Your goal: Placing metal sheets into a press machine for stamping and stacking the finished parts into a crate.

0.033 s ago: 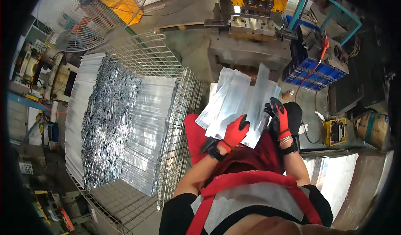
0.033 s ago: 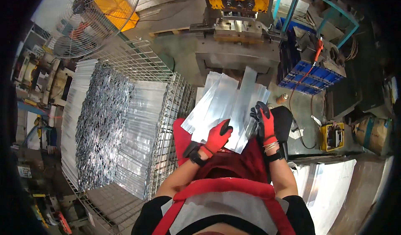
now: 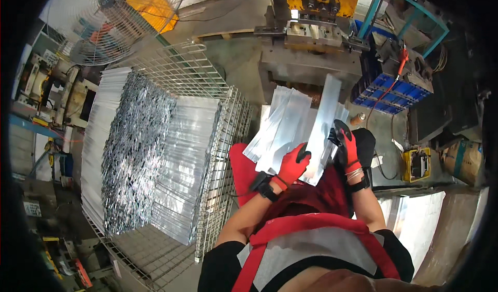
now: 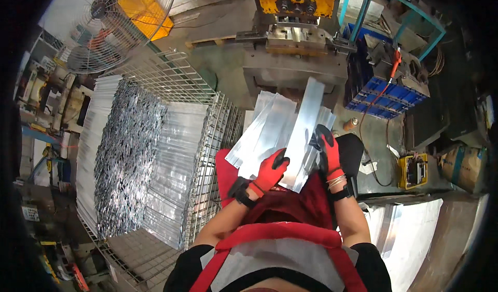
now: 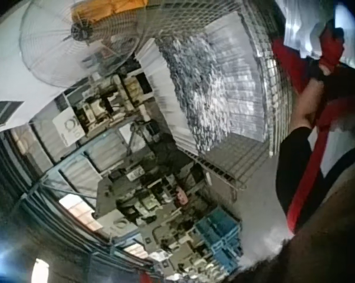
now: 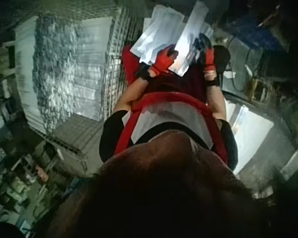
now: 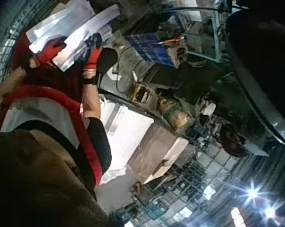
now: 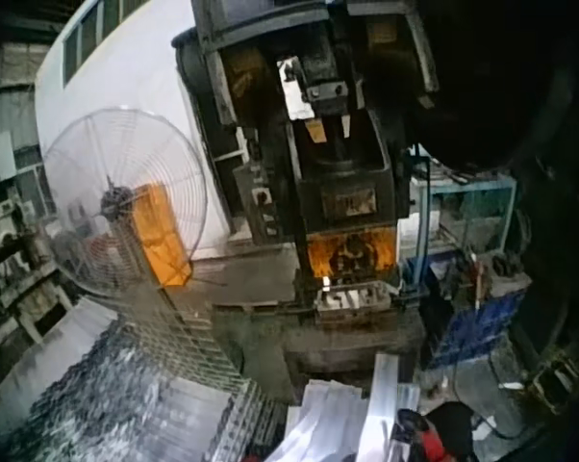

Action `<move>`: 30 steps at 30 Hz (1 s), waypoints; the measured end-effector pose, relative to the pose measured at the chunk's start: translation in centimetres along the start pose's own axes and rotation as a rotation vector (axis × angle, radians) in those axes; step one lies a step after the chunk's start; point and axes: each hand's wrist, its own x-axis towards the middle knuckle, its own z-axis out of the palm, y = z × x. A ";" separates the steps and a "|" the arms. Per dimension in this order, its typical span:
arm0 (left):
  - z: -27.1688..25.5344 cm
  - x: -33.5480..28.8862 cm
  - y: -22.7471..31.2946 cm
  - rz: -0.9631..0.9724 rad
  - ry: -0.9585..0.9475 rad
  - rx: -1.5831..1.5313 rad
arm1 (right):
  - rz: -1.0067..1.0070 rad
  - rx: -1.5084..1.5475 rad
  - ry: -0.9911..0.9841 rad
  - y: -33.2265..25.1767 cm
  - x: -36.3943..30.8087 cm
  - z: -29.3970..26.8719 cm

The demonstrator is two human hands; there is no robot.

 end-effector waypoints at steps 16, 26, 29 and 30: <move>-0.8 6.5 4.8 -0.295 -0.270 -0.898 | -0.196 -0.031 -0.027 -7.5 9.7 8.8; -1.2 12.5 6.9 -0.207 -0.353 -0.966 | -0.083 -0.078 -0.093 -6.5 18.0 9.3; -0.8 12.7 5.1 -0.226 -0.310 -0.937 | -0.099 -0.097 -0.084 -6.0 17.5 9.1; -0.9 13.0 5.2 -0.218 -0.312 -0.928 | -0.075 -0.106 -0.076 -6.2 17.7 9.0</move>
